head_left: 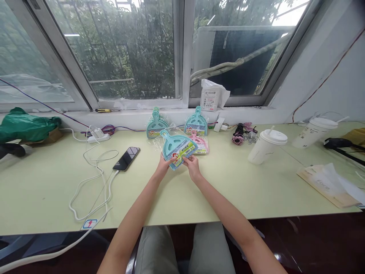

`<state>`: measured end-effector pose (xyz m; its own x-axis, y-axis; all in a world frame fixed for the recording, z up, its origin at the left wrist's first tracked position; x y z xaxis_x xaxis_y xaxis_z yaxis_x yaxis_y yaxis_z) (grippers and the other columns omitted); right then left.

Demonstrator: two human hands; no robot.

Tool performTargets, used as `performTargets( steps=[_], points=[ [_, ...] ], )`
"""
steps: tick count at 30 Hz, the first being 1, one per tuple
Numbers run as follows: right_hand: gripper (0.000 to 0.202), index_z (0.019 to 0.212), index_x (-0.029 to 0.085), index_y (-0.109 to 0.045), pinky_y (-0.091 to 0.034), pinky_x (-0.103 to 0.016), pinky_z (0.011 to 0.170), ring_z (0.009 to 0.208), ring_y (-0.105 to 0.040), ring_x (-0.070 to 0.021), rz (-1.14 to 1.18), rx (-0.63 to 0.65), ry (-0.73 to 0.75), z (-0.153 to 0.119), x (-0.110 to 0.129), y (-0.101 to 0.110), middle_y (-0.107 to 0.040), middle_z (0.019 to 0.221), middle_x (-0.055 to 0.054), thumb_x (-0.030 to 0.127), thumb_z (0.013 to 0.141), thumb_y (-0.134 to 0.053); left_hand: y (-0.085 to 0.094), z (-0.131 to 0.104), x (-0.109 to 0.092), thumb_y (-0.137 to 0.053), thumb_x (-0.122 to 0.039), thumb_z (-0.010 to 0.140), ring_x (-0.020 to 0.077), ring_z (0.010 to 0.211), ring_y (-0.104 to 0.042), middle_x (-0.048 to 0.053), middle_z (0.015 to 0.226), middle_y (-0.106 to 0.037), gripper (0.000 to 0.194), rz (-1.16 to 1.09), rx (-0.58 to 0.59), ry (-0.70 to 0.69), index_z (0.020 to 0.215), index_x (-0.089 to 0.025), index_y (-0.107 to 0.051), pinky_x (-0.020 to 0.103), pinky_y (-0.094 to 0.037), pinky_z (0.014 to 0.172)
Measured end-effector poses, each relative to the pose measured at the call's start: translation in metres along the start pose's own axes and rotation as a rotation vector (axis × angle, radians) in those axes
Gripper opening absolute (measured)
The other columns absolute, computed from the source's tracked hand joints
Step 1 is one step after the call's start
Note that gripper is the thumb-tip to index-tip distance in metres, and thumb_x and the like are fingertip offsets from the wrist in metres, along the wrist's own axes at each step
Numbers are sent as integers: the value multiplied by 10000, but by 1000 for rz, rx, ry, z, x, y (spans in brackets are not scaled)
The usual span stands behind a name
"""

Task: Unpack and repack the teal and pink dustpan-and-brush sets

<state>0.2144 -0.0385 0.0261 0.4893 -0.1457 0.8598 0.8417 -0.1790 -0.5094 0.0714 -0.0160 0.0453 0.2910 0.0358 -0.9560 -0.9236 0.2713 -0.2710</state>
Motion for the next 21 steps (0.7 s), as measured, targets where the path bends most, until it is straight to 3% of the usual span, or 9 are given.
performTargets(
  steps=[5,11,16,21],
  points=[
    [322,884,190,-621,-574,-320,812,859,-682,-177,16,-15,-52,2,-4,2,-715,940,-33,265,611,-774,9,1,5,-673,-328,749,245,1233,-502,70,1338,-512,724,79,-109,-59,1366,-302,-295,429,-429,1021],
    [333,912,222,-618,-574,-252,698,763,-685,-140,203,-109,-123,19,-1,26,-724,919,14,280,624,-775,-4,-4,-5,-620,-427,811,248,1324,-385,100,1431,-385,752,289,-38,-301,1423,-268,-213,411,-347,1076],
    [306,862,209,-620,-552,-239,585,653,-663,-138,214,-228,-196,23,-2,46,-723,807,8,274,616,-791,-17,-14,-3,-544,-474,861,260,1299,-414,120,1428,-405,742,441,8,-335,1454,-250,-157,424,-378,1039],
    [288,877,204,-621,-538,-243,554,627,-647,-139,156,-275,-255,18,-1,48,-708,767,0,326,661,-767,-23,-23,-6,-503,-484,879,264,1299,-422,129,1442,-403,725,532,-29,-369,1466,-232,-161,411,-368,1043]
  ],
)
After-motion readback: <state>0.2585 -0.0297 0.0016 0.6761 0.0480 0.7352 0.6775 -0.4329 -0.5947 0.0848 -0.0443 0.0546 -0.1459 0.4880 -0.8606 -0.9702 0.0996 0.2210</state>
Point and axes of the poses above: each hand's wrist, its own z-axis towards the middle knuckle, its own y-axis out of the back of the hand, x = y × z, the point moved 8 cm from there along z, towards the middle knuckle
